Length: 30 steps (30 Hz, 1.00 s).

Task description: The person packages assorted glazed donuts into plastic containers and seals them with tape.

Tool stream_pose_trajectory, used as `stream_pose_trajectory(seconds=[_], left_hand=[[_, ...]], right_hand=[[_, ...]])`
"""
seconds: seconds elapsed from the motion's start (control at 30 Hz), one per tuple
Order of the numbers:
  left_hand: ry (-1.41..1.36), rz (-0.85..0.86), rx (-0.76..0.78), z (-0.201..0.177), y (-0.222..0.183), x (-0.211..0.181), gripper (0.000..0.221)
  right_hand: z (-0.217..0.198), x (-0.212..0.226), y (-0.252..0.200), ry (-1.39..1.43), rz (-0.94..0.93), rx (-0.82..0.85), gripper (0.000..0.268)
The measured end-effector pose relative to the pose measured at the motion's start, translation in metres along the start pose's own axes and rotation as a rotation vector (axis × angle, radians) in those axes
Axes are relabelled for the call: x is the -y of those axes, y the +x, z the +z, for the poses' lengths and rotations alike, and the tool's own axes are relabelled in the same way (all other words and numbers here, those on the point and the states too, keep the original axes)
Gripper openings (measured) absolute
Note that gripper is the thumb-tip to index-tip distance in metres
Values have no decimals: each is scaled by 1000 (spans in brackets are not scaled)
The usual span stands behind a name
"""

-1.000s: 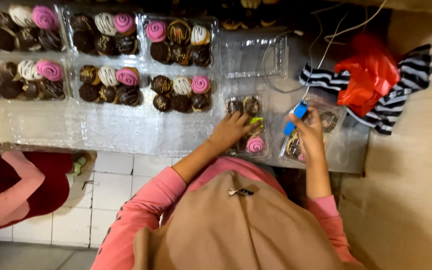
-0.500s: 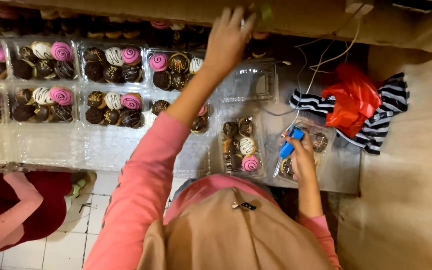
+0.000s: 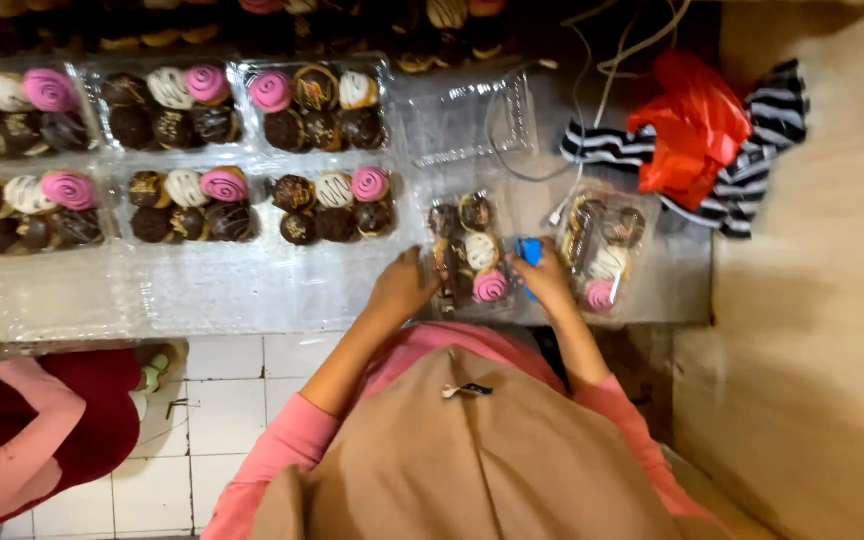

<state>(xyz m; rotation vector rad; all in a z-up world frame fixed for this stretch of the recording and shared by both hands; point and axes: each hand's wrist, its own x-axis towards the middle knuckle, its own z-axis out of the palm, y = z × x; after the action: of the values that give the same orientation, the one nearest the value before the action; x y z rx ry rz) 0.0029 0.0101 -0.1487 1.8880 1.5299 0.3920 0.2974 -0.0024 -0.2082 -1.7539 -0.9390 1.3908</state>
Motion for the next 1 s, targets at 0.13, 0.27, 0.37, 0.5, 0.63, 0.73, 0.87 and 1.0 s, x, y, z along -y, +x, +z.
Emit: stream_pose_trajectory(seconds=[0.13,0.27,0.37,0.5,0.63,0.73,0.87,1.0], left_hand=[[-370,-322,224,28,-21,10,89],[-729,-257,83,35,-18,5,93],[-1013,-146,90,-10,-26,-23,97],[-1283,-128,231,-54,-30,-31,98],[-1280,-88,355,-112,-35,-24,90],[-1209,21,533,-147,-34,-1,88],[-945,285,887,-187,-11,10,83],[-804,358,1164,-218,3,-29,79]], right_hand=[[1,-14,-1,-120,-49,-21,30],[-8,20,-17,123,89,46,21],[-8,36,-44,379,230,64,24],[-6,44,-77,542,260,57,22],[-26,84,-105,675,177,44,26],[-57,98,-105,735,142,56,53],[-71,134,-94,639,110,252,69],[-45,173,-98,404,141,453,59]])
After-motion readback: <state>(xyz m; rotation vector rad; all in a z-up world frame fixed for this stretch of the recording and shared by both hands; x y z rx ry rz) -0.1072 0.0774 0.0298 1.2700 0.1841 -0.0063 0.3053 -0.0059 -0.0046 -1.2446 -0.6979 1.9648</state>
